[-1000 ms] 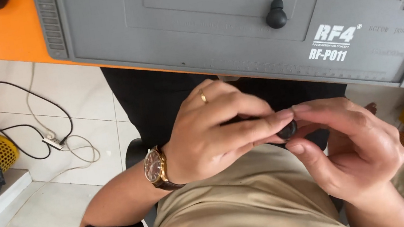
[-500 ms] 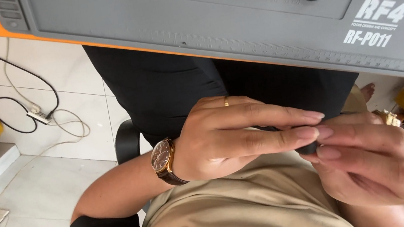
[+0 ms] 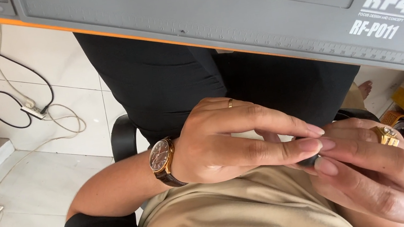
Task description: Cleaning and reassembling an earbud charging case using a small blade to remove adhesive.
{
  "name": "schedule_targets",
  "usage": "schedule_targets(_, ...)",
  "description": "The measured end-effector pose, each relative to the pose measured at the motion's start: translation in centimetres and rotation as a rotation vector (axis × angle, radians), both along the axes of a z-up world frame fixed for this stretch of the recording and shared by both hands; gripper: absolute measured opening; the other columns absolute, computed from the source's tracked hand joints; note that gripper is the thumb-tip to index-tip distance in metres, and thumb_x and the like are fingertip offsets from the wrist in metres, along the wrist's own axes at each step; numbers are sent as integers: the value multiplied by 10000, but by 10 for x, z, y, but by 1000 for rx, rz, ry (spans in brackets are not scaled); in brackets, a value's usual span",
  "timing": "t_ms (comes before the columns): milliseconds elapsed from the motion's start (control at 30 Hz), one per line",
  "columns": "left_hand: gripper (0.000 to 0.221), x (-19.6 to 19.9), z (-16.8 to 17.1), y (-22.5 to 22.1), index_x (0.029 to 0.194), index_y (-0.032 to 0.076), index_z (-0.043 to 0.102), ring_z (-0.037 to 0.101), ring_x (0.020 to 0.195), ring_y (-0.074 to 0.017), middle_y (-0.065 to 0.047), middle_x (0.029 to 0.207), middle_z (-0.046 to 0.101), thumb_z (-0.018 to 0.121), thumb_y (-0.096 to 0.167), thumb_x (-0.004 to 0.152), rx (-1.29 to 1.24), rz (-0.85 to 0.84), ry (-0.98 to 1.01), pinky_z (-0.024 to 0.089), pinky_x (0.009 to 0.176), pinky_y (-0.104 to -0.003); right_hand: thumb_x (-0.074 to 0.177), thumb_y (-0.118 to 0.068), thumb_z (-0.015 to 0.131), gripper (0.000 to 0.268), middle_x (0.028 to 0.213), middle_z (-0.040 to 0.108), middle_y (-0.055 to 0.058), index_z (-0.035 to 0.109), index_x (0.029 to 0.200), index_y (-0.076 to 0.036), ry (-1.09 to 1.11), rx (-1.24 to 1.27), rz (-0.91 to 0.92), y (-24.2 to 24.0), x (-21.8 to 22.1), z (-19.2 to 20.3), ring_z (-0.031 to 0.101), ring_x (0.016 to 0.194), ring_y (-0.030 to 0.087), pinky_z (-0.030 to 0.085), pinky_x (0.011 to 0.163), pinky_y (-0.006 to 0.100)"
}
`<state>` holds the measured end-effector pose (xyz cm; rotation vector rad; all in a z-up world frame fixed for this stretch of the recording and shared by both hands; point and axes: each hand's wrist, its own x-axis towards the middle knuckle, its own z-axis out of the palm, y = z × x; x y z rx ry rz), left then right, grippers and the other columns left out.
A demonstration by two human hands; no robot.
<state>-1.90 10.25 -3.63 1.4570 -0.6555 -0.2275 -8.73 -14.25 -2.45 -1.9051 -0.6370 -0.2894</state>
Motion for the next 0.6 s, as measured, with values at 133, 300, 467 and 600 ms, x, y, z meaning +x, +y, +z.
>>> schedule_targets(133, 159, -3, -1, 1, 1302, 177, 763, 901, 950, -173, -19, 1343, 784, 774, 78, 1178, 9, -4, 1, 710, 736, -290, 914, 37, 839, 237, 1074, 637, 267, 650, 1058, 31, -4, -22, -93, 7, -2, -1, 777, 828, 428, 722, 753, 484)
schedule_targets(300, 157, -5, -1, -1, 1311, 210, 776, 852, 870, -122, 15, 1321, 790, 760, 121, 1183, 30, 0, 10, 676, 705, -270, 922, 31, 851, 291, 1110, 647, 256, 633, 1115, 49, -6, -44, -47, 3, -6, 0, 778, 918, 406, 734, 796, 443)
schedule_targets(467, 175, -5, 2, -2, 1306, 190, 764, 849, 906, -139, -11, 1309, 777, 807, 100, 1161, 5, 8, 24, 760, 752, -264, 942, 84, 846, 317, 1110, 634, 241, 606, 1134, 6, -28, -72, -66, 5, -7, 0, 759, 830, 363, 718, 729, 450)
schedule_targets(600, 243, -11, 1, -2, 1337, 234, 761, 842, 883, -138, 15, 1339, 755, 829, 62, 1179, 57, -18, 28, 773, 765, -260, 947, -2, 817, 290, 1085, 643, 279, 589, 1124, 20, -18, -66, -38, 2, -6, 3, 769, 853, 440, 720, 725, 482)
